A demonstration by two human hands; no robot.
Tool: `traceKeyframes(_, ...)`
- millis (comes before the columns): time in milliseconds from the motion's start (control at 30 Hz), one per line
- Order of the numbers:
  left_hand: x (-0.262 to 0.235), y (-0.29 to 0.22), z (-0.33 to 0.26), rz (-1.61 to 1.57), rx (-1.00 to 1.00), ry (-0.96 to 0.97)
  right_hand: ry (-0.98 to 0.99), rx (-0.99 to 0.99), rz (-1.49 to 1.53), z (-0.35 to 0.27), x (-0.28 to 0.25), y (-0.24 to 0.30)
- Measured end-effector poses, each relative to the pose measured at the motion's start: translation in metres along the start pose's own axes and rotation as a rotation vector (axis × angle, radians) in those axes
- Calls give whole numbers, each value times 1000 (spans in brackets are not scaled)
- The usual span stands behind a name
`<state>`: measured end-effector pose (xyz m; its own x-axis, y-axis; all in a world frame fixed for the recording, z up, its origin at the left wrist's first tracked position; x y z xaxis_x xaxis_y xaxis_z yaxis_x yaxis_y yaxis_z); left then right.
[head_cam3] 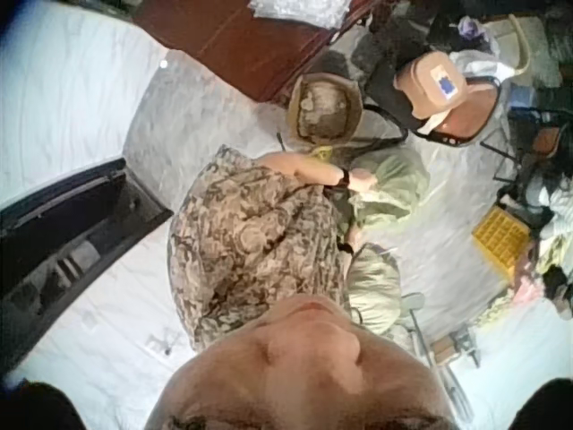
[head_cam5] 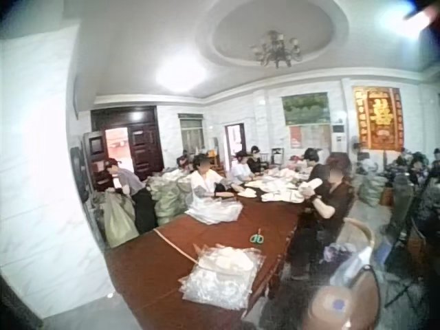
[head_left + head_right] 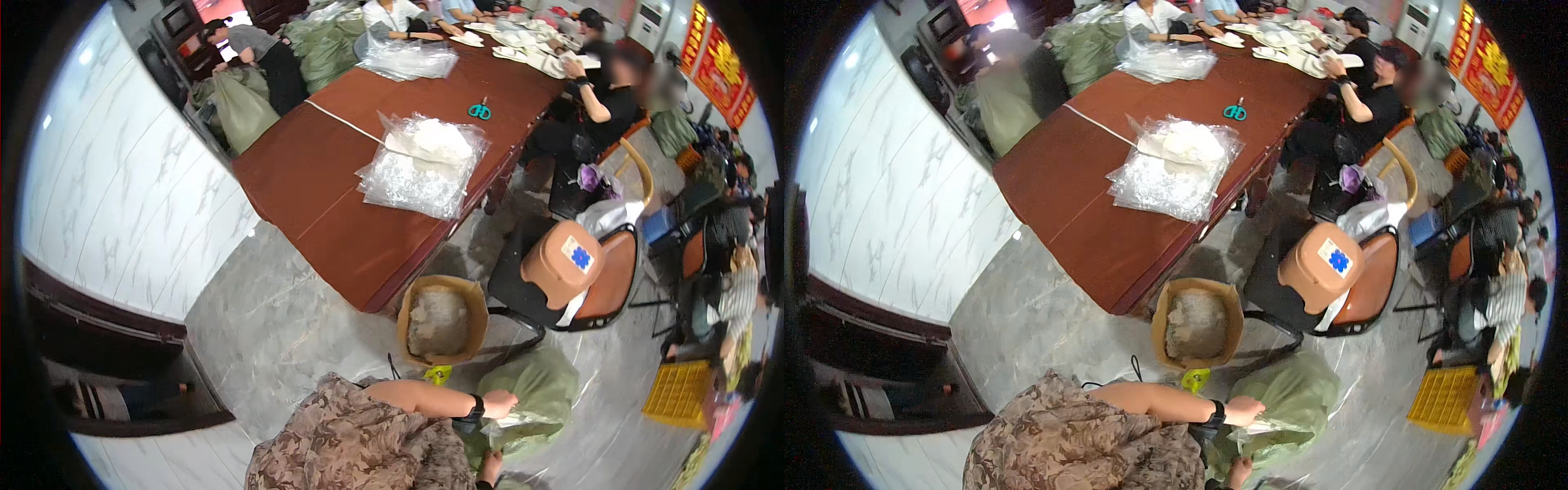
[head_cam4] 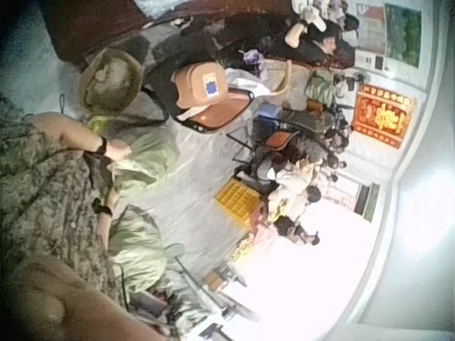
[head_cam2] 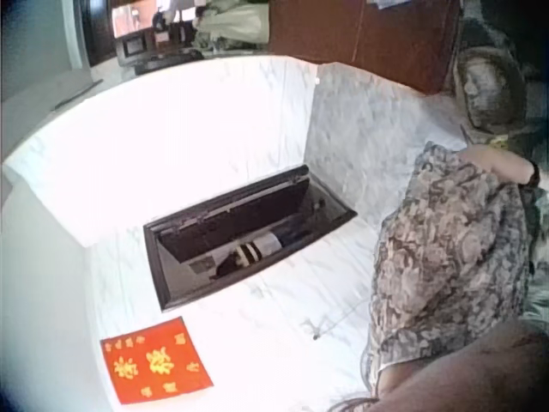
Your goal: Package shoes into plastic bags and sort them into larger sacks.
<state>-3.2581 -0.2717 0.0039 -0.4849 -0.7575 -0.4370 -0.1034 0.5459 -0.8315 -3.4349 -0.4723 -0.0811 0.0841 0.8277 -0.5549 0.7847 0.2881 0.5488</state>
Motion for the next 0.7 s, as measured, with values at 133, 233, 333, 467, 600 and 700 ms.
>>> traceKeyframes(133, -8, -17, -66, 78, 36, 67, -3, -67, 209, -56, 29, -44)
traceKeyframes(233, -7, 7, -130, 103, 12, 75, -40, -15, 257, -103, 48, -79)
traceKeyframes(333, -12, 42, -187, 54, -65, 68, -29, -60, 138, -145, 59, -96)
traceKeyframes(467, -31, 69, -257, 96, -63, 191, -45, 5, 186, -203, 79, -122)
traceKeyframes(600, -67, 96, -312, 31, -48, 254, -80, -136, 42, -242, 115, -164)
traceKeyframes(700, -96, 113, -334, 183, 14, 460, -228, -357, -139, -276, 170, -238)
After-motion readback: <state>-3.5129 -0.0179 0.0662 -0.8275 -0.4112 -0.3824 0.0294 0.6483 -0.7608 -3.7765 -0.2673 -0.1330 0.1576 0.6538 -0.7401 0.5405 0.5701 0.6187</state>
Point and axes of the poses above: each hand's wrist, its own z-axis towards the middle knuckle, its own x-axis out of the palm, y = z × x, the point moved 4 cm from there along z, towards the middle knuckle, and after that the axes turned 8 degrees about -y, right-handed, at the moved point
